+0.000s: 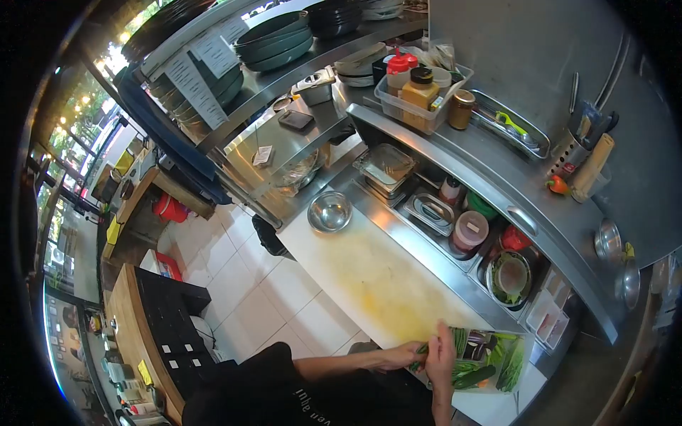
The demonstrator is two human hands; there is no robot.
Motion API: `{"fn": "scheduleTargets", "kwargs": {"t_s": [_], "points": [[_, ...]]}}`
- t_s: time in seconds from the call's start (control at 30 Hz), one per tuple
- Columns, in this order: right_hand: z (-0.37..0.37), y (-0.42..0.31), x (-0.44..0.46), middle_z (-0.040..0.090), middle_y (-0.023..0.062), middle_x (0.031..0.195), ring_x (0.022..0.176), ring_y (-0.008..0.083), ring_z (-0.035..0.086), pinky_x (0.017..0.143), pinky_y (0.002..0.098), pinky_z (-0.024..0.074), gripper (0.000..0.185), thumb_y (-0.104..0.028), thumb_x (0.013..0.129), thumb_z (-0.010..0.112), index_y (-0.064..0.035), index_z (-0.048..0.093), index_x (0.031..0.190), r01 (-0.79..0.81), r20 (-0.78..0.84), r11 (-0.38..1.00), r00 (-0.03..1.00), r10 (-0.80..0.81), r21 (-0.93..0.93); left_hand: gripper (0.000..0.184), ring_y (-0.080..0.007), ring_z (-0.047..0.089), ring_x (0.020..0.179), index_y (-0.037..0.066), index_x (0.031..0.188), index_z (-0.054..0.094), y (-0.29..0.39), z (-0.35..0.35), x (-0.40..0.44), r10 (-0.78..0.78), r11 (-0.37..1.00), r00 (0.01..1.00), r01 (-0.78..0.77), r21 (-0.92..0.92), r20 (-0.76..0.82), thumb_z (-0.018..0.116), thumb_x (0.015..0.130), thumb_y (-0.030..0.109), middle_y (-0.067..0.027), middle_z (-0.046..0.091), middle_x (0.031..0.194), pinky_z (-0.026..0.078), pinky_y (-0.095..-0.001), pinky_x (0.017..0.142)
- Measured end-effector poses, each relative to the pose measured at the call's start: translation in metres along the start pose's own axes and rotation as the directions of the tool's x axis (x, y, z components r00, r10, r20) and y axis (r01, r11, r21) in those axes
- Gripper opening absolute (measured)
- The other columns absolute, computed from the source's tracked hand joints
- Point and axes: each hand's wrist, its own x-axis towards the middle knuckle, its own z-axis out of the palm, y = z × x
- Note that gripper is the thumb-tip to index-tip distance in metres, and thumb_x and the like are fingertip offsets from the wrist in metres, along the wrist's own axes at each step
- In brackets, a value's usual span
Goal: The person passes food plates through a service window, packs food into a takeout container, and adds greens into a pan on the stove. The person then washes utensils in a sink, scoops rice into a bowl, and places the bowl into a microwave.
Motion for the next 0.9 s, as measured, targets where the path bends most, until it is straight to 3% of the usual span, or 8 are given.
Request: {"fn": "scheduleTargets", "kwargs": {"t_s": [0.13,0.27,0.33,0.37,0.5,0.63,0.8,0.9], "points": [[0.018,-0.028,-0.006,0.068,0.0225,0.089,0.089,0.0353,0.067,0.084,0.037,0.0517,0.027,-0.014,0.095,0.05,0.0067,0.066,0.099,0.0,0.539,0.961,0.828,0.155,-0.276,0.02,-0.0128,0.059,0.07,0.002,0.109,0.056,-0.032,-0.01,-0.035,-0.009,0.998,1.0,0.008,-0.062,-0.022,0.057,0.09,0.009,-0.0045,0.06,0.082,0.049,-0.027,0.061],[0.036,-0.02,-0.046,0.069,0.0202,0.09,0.082,0.0372,0.066,0.078,0.0401,0.0525,0.028,-0.02,0.095,0.052,0.0017,0.068,0.1,0.237,0.439,0.958,0.887,-0.145,-0.163,0.03,-0.0185,0.055,0.106,-0.003,0.118,0.053,-0.042,-0.018,-0.056,0.109,0.986,0.994,-0.108,0.131,-0.007,0.055,0.089,0.005,-0.0114,0.06,0.112,0.048,-0.0327,0.089],[0.023,-0.029,-0.041,0.064,0.0217,0.115,0.106,0.0358,0.061,0.093,0.0403,0.0472,0.033,-0.022,0.096,0.051,0.001,0.062,0.117,0.053,0.551,0.95,0.824,0.133,-0.309,0.024,-0.0188,0.059,0.098,-0.002,0.11,0.058,-0.039,-0.011,-0.057,0.196,0.979,0.978,-0.199,-0.039,-0.073,0.055,0.088,0.008,-0.011,0.063,0.104,0.051,-0.0331,0.081],[0.014,-0.03,-0.041,0.058,0.0223,0.128,0.118,0.0344,0.056,0.102,0.039,0.0423,0.038,-0.022,0.097,0.05,0.002,0.056,0.126,-0.129,0.524,0.949,0.809,0.268,-0.287,0.02,-0.0197,0.063,0.083,0.0,0.1,0.063,-0.027,-0.01,-0.054,-0.151,0.978,0.985,0.161,0.134,-0.085,0.06,0.088,0.016,-0.0101,0.065,0.092,0.052,-0.0331,0.069],[-0.037,-0.01,-0.046,0.059,0.0181,0.13,0.121,0.0289,0.056,0.101,0.0348,0.0416,0.038,-0.017,0.095,0.056,0.0004,0.056,0.129,-0.093,-0.039,0.975,0.995,0.087,-0.204,0.02,-0.0176,0.062,0.067,0.002,0.093,0.058,0.0,0.007,-0.068,-0.07,0.901,0.997,0.058,0.429,0.013,0.053,0.098,0.021,-0.0069,0.061,0.075,0.051,-0.0333,0.064],[-0.09,0.049,-0.083,0.067,0.0115,0.11,0.091,0.0148,0.064,0.074,0.0272,0.0508,0.023,-0.01,0.09,0.062,-0.0007,0.064,0.111,-0.289,-0.586,0.957,0.776,0.233,-0.002,0.014,-0.0141,0.06,0.065,0.0,0.092,0.055,-0.006,0.0,-0.079,0.094,0.859,0.989,-0.139,0.493,0.116,0.055,0.098,0.013,-0.0064,0.06,0.07,0.05,-0.0282,0.064],[-0.124,0.06,-0.128,0.067,0.0111,0.105,0.089,0.0153,0.063,0.071,0.0274,0.0511,0.026,-0.008,0.088,0.064,-0.0004,0.063,0.112,-0.492,-0.755,0.871,0.576,0.313,-0.014,0.024,-0.0127,0.052,0.055,0.002,0.08,0.055,0.008,-0.009,-0.068,-0.2,0.973,0.961,0.172,-0.152,-0.191,0.059,0.096,0.02,-0.0022,0.052,0.058,0.044,-0.0283,0.054],[-0.134,0.075,-0.142,0.058,0.0112,0.113,0.087,0.0199,0.062,0.069,0.0343,0.0522,0.039,-0.012,0.085,0.066,0.0022,0.052,0.118,-0.597,-0.823,0.802,0.439,0.361,0.033,0.032,-0.0111,0.049,0.052,0.002,0.076,0.055,-0.007,0.013,-0.066,-0.05,0.856,0.961,0.181,0.484,-0.27,0.062,0.095,0.026,-0.0015,0.05,0.057,0.039,-0.0274,0.048]]}}
